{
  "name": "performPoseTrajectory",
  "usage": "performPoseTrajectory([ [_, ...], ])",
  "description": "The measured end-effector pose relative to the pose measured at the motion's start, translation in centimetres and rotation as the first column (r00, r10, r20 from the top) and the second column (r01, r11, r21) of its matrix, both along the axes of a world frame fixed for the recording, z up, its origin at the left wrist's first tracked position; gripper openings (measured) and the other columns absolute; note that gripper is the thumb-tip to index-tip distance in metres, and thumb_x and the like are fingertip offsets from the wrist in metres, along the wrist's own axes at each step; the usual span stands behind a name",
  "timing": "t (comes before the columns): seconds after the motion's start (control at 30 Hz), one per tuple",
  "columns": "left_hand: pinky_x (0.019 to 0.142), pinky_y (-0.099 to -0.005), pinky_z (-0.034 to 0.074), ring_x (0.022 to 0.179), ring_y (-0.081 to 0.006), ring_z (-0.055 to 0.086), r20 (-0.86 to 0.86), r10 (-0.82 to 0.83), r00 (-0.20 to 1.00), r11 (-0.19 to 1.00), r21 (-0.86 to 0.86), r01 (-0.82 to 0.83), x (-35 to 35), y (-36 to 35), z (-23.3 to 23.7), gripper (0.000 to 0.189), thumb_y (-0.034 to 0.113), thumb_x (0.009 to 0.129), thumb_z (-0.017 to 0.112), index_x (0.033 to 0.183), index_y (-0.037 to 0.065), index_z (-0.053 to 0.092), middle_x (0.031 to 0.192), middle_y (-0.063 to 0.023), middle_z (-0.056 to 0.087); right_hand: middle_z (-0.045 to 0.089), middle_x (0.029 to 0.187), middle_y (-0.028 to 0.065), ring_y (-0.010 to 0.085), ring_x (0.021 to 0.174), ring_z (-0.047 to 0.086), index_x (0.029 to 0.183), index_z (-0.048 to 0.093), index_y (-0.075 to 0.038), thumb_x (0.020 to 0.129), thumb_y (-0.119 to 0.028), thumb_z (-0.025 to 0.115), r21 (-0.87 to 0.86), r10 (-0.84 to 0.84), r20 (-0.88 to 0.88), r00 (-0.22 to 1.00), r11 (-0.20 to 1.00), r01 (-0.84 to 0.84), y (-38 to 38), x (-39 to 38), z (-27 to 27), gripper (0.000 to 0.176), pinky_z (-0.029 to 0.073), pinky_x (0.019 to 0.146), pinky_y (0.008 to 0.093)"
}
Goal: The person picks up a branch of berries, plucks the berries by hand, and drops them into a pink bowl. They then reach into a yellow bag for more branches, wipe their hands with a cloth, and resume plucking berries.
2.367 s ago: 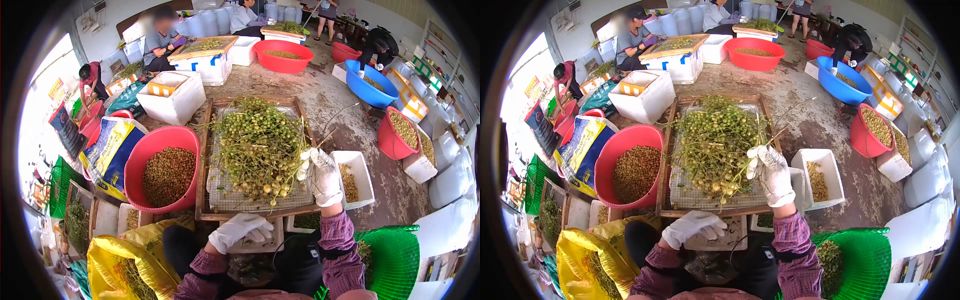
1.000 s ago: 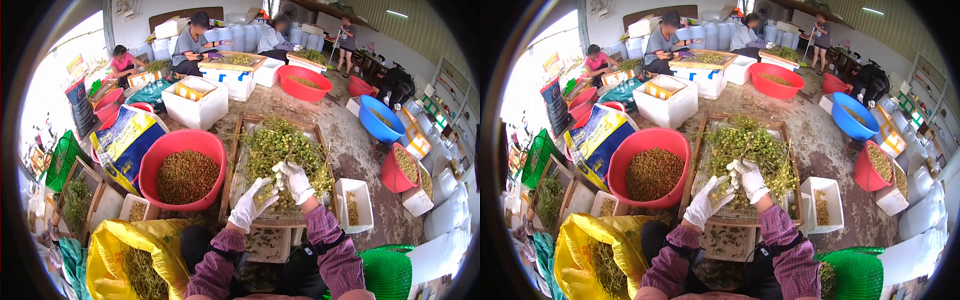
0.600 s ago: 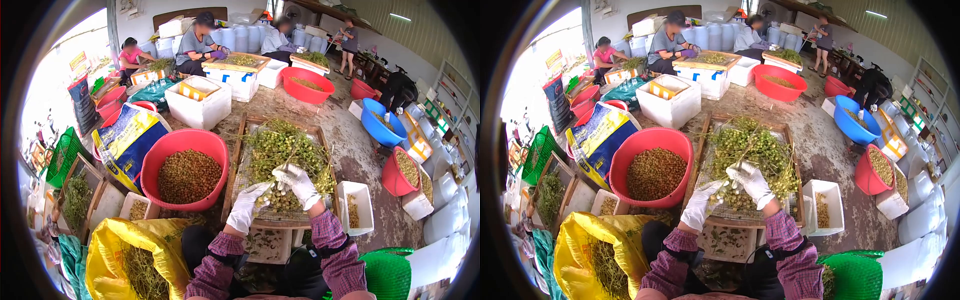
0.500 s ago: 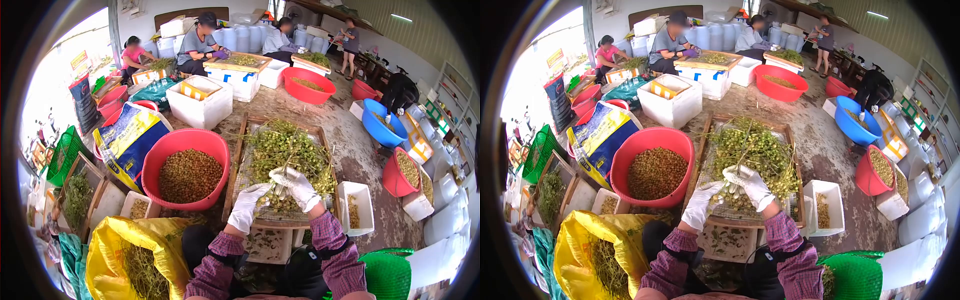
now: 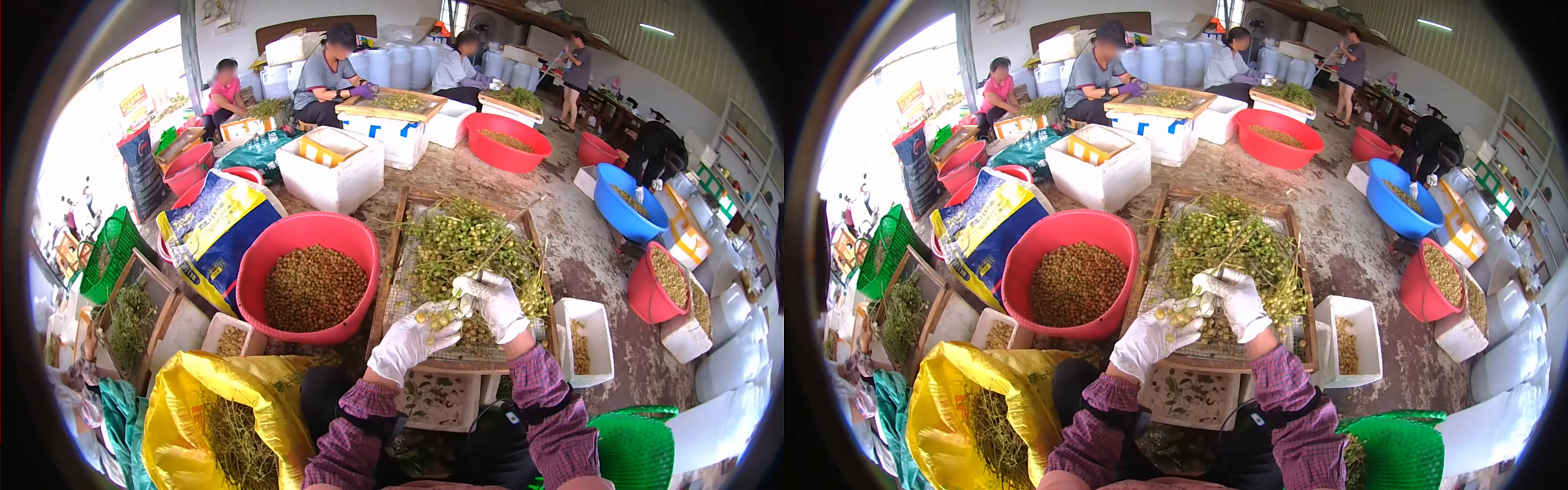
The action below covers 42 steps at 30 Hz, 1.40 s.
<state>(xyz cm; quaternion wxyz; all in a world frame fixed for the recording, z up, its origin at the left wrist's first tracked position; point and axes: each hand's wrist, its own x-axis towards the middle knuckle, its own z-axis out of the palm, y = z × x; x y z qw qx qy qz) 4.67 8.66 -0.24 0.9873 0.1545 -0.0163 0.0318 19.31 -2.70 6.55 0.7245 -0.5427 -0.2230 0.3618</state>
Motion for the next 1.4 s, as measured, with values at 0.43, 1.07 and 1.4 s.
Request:
performPoseTrajectory([
  [0.43,0.079,-0.0339,0.054,0.093,-0.0242,0.061,-0.262,0.204,0.943,0.978,0.095,-0.185,1.3,-1.2,-0.2,0.025,0.008,0.091,0.051,0.114,-0.001,0.055,0.107,-0.0130,0.061,0.065,0.073,0.0051,0.0083,0.051,0.054,0.094,0.067,0.002,0.083,-0.007,0.065,0.056,-0.068,0.247,0.967,0.997,0.056,-0.3,-0.7,-1.1,0.014,0.042,0.044,0.0219],
  [1.07,0.055,-0.0265,0.043,0.064,-0.0138,0.052,-0.310,0.233,0.922,0.955,0.253,-0.157,1.5,-0.7,1.6,0.039,0.045,0.094,0.045,0.102,0.008,0.056,0.087,-0.0059,0.060,0.062,0.064,0.0040,0.0076,0.039,0.048,0.089,0.066,0.003,0.083,-0.008,0.066,-0.048,-0.203,0.144,0.969,0.976,0.211,0.2,0.0,-1.9,0.013,0.036,0.036,0.0224],
  [1.4,0.036,-0.0207,0.028,0.044,-0.0046,0.040,-0.381,0.591,0.711,0.784,0.479,-0.395,2.8,-1.4,-0.4,0.013,0.021,0.088,0.063,0.082,0.011,0.059,0.067,0.0015,0.057,0.058,0.061,-0.0012,0.0031,0.045,0.047,0.082,0.064,-0.001,0.083,-0.008,0.067,-0.023,-0.267,0.451,0.852,0.950,0.310,-0.9,-3.8,-0.2,0.007,0.035,0.041,0.0204],
])
